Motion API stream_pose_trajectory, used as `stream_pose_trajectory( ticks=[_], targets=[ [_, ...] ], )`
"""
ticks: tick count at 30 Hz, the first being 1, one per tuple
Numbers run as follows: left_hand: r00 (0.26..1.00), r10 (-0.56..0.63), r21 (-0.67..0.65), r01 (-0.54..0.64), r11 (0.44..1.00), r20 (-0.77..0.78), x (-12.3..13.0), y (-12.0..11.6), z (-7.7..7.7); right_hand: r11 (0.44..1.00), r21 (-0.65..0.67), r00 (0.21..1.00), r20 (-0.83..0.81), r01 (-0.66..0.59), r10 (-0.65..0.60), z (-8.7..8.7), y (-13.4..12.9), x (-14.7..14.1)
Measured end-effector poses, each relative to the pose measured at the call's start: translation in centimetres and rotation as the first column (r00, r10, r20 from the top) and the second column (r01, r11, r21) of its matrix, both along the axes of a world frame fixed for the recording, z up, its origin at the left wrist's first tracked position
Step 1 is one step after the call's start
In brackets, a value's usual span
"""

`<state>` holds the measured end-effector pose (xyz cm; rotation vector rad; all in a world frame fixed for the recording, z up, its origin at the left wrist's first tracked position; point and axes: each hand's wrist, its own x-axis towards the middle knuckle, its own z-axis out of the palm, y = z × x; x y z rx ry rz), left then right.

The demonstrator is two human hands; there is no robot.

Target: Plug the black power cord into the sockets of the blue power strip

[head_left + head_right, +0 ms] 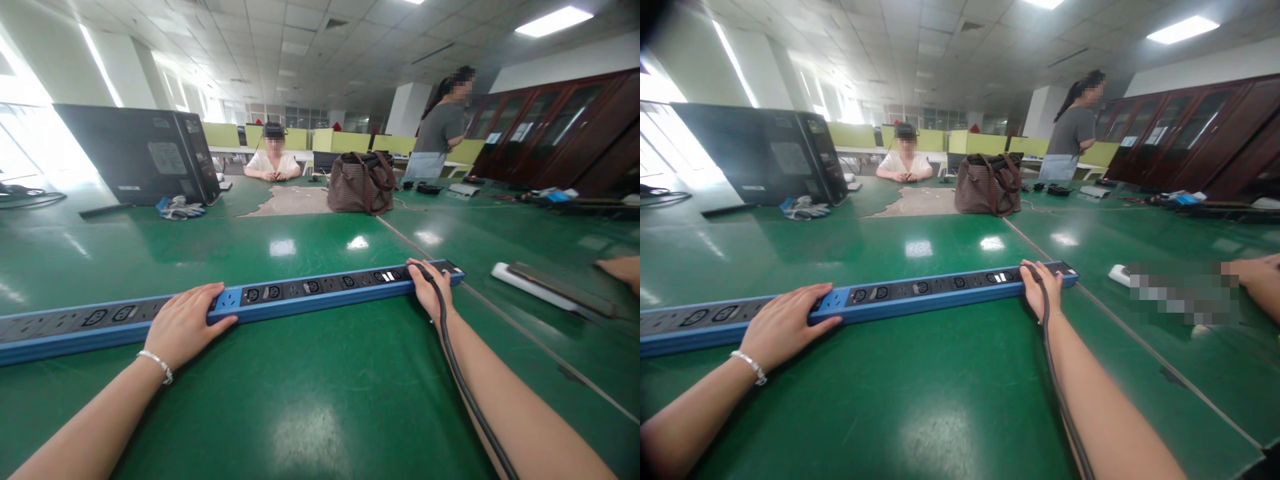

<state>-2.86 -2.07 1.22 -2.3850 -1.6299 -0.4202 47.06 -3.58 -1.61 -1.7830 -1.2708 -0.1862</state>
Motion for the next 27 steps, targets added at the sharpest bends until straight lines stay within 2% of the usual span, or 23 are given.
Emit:
stream_pose_trajectory(
  ticks=[1,3,5,6,8,10,12,16,21,27],
  targets=[
    [1.0,0.0,0.001,0.0,1.0,0.003,0.0,0.0,0.0,0.999,0.043,0.999,-0.049,-0.012,0.014,0.3,0.0,-0.1],
    [1.0,0.003,0.005,-0.003,1.0,0.01,0.0,0.1,-0.1,0.977,0.214,0.978,-0.205,-0.002,0.046,1.1,0.0,-0.5],
    [1.0,0.003,0.003,-0.003,1.0,0.015,0.0,0.1,-0.1,0.911,0.408,0.927,-0.359,0.052,0.108,2.0,-0.2,-1.5],
    [1.0,0.002,0.001,-0.002,1.0,0.017,0.0,0.1,-0.1,0.888,0.455,0.908,-0.394,0.061,0.139,2.4,-0.3,-2.3],
    [1.0,0.002,0.0,-0.002,1.0,0.019,0.0,0.1,-0.1,0.915,0.4,0.916,-0.346,-0.05,0.201,2.8,-0.5,-4.2],
    [1.0,0.003,0.001,-0.003,1.0,0.015,0.0,0.1,-0.1,0.944,0.269,0.914,-0.302,-0.19,0.27,2.9,-0.6,-6.6],
    [1.0,0.002,0.003,-0.002,1.0,0.008,0.0,0.1,0.0,0.958,0.138,0.936,-0.219,-0.251,0.277,2.7,-0.6,-8.8],
    [1.0,0.001,0.001,-0.001,1.0,0.009,0.0,0.1,0.0,0.975,0.039,0.968,-0.122,-0.217,0.22,2.5,-0.6,-11.2],
    [1.0,0.001,-0.001,-0.001,1.0,0.022,0.1,0.0,0.0,0.983,0.031,0.981,-0.068,-0.182,0.184,2.3,-0.5,-11.4],
    [1.0,-0.006,0.016,0.006,1.0,0.002,0.0,0.1,0.0,0.994,-0.072,0.995,0.041,-0.088,0.091,1.3,0.2,-12.2]
  ],
)
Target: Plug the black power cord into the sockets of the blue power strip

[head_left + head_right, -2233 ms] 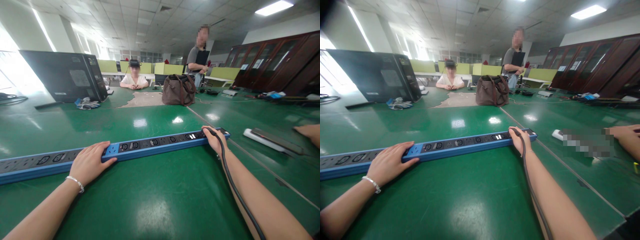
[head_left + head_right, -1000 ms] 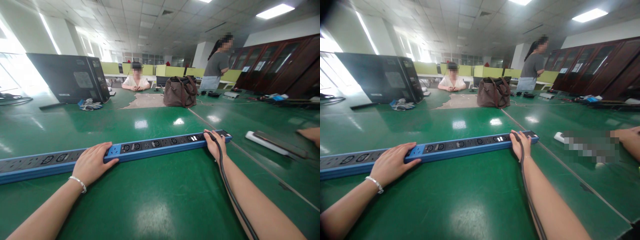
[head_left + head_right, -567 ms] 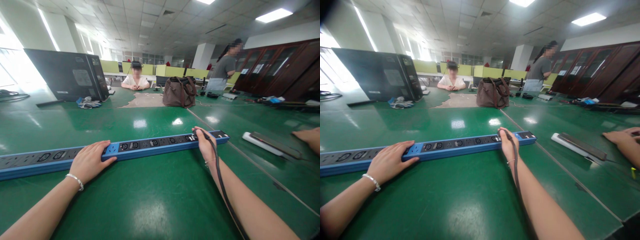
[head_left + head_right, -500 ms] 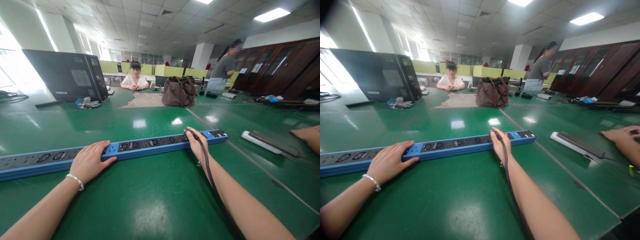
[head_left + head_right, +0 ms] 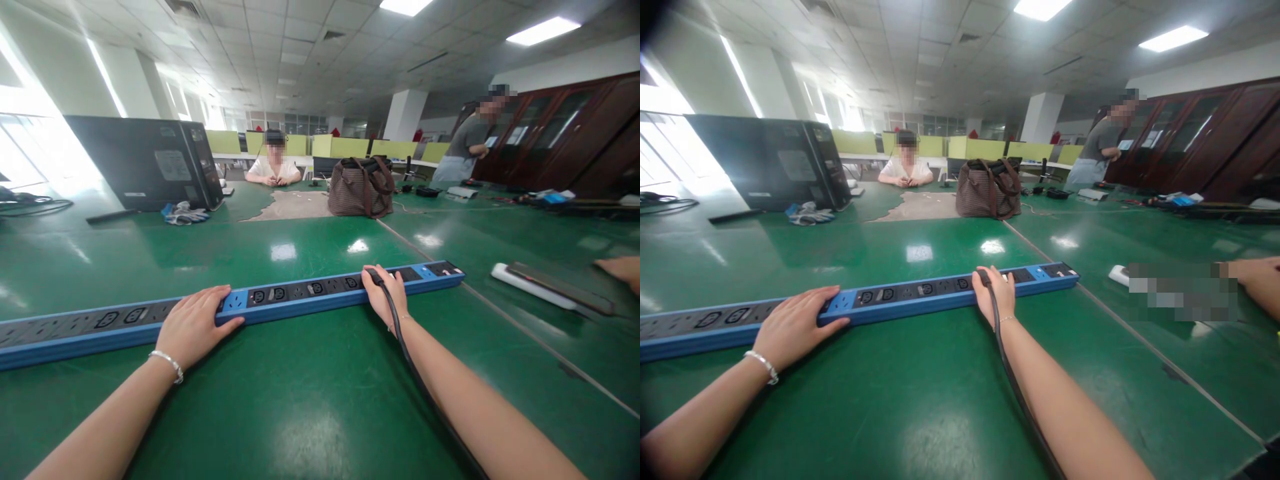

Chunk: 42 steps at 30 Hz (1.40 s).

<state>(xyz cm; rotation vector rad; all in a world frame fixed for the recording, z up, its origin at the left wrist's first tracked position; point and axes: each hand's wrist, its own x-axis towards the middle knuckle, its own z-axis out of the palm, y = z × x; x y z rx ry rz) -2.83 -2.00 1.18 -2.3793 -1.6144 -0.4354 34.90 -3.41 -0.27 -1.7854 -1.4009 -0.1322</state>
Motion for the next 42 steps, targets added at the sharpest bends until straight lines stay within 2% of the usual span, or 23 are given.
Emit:
stream_pose_trajectory(
  ticks=[4,8,16,22,29,36,42],
  targets=[
    [1.0,-0.009,-0.002,0.009,1.0,-0.005,-0.1,0.0,0.0,0.998,0.011,0.996,0.071,0.056,-0.056,-0.3,-0.3,-0.4],
    [1.0,-0.01,0.003,0.01,1.0,-0.012,-0.1,0.0,0.0,0.999,-0.004,0.993,0.107,0.05,-0.049,-0.2,-1.0,-0.4],
    [1.0,-0.011,-0.011,0.011,1.0,0.01,0.0,0.0,0.1,0.993,-0.076,0.987,0.14,0.087,-0.076,0.0,-1.3,-0.3],
    [1.0,-0.001,-0.002,0.001,1.0,0.012,0.0,0.0,-0.1,0.99,-0.119,0.992,0.11,0.07,-0.057,0.3,-1.2,-0.2],
    [1.0,-0.002,0.014,0.002,1.0,-0.012,-0.1,0.1,-0.2,0.991,-0.027,0.987,0.09,0.133,-0.131,0.1,-0.9,-0.9],
    [1.0,-0.017,0.025,0.017,1.0,0.008,-0.2,0.2,-0.3,0.995,-0.069,0.991,0.123,0.066,-0.057,-0.4,-1.0,0.0],
    [1.0,-0.006,0.036,0.006,0.999,0.007,-0.1,0.1,-0.3,0.998,0.013,0.994,0.091,0.064,-0.065,-0.7,-0.8,-0.1]
  ],
)
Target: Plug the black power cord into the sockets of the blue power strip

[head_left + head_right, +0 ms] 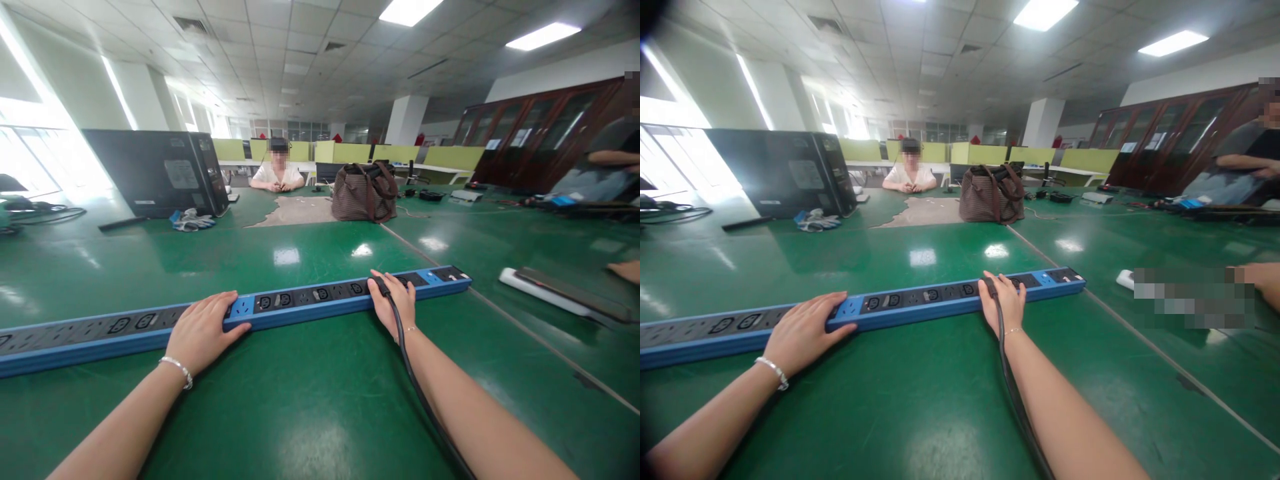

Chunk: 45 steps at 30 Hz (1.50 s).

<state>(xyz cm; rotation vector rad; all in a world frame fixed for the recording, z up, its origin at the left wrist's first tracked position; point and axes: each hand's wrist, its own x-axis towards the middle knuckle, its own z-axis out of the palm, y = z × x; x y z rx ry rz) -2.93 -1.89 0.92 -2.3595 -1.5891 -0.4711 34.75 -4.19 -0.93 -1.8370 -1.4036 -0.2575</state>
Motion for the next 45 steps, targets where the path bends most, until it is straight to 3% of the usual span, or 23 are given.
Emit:
stream_pose_trajectory(
  ticks=[11,18,23,29,35,41,45],
  targets=[
    [1.0,0.009,-0.003,-0.009,1.0,-0.014,0.0,-0.1,0.0,0.992,0.113,0.968,-0.238,-0.054,0.08,0.7,0.2,0.7],
    [1.0,0.004,-0.002,-0.004,1.0,-0.004,0.1,-0.1,0.0,0.993,0.088,0.971,-0.217,-0.081,0.098,0.8,0.0,0.6],
    [1.0,0.001,-0.004,-0.001,1.0,0.027,0.0,0.0,-0.1,0.987,0.147,0.958,-0.269,-0.059,0.098,0.8,-0.1,0.0],
    [1.0,-0.006,-0.008,0.006,1.0,0.021,0.0,-0.1,0.0,0.955,0.169,0.91,-0.303,-0.242,0.284,1.4,-0.2,-3.8],
    [1.0,0.002,-0.007,-0.002,1.0,0.006,0.1,-0.1,0.1,0.925,0.131,0.891,-0.248,-0.357,0.379,1.9,-0.3,-8.3],
    [1.0,-0.004,-0.003,0.004,1.0,0.003,0.1,-0.1,0.0,0.94,0.042,0.922,-0.188,-0.337,0.339,2.1,0.4,-13.1],
    [1.0,-0.009,-0.005,0.009,1.0,0.014,0.2,-0.2,0.1,0.96,0.011,0.951,-0.135,-0.28,0.279,2.0,0.8,-14.3]
  ],
)
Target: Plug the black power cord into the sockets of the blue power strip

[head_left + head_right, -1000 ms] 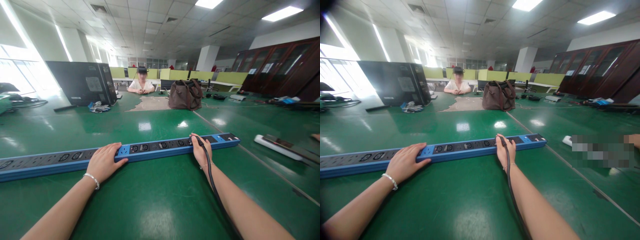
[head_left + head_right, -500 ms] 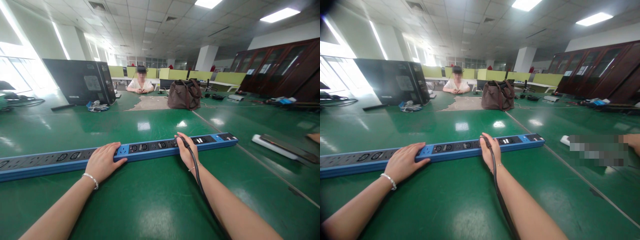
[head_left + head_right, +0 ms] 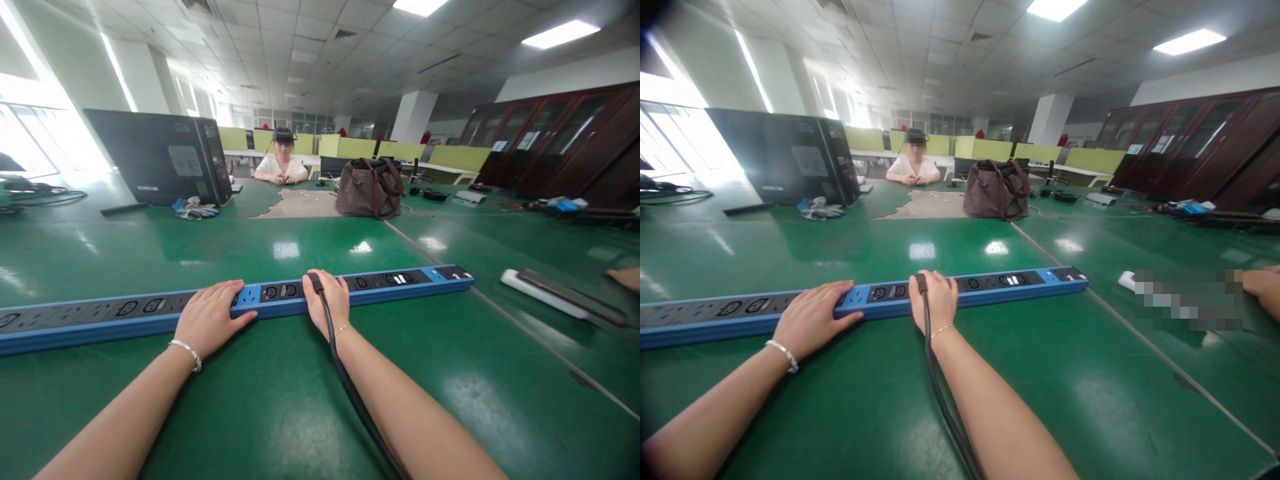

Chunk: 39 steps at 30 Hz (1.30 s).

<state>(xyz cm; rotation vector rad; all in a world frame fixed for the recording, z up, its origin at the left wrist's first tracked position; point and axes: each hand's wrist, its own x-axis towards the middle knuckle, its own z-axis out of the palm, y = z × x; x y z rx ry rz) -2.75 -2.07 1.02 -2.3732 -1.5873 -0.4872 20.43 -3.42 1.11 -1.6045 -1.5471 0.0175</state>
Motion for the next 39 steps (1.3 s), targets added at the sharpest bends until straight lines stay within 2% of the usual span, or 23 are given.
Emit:
stream_pose_trajectory(
  ticks=[19,30,39],
  targets=[
    [0.999,0.001,-0.015,-0.001,1.0,0.035,0.1,0.0,0.1,0.999,0.024,0.989,0.141,0.042,-0.045,-0.7,-0.1,-0.1],
    [0.999,0.004,-0.033,-0.003,0.999,0.039,0.1,0.0,0.1,1.0,0.003,0.99,0.139,0.013,-0.014,-0.5,-0.7,-0.8],
    [0.999,0.003,-0.021,-0.002,1.0,0.036,0.1,0.0,0.0,0.997,0.041,0.991,0.111,0.068,-0.072,-1.1,-0.3,-0.6]
  ],
)
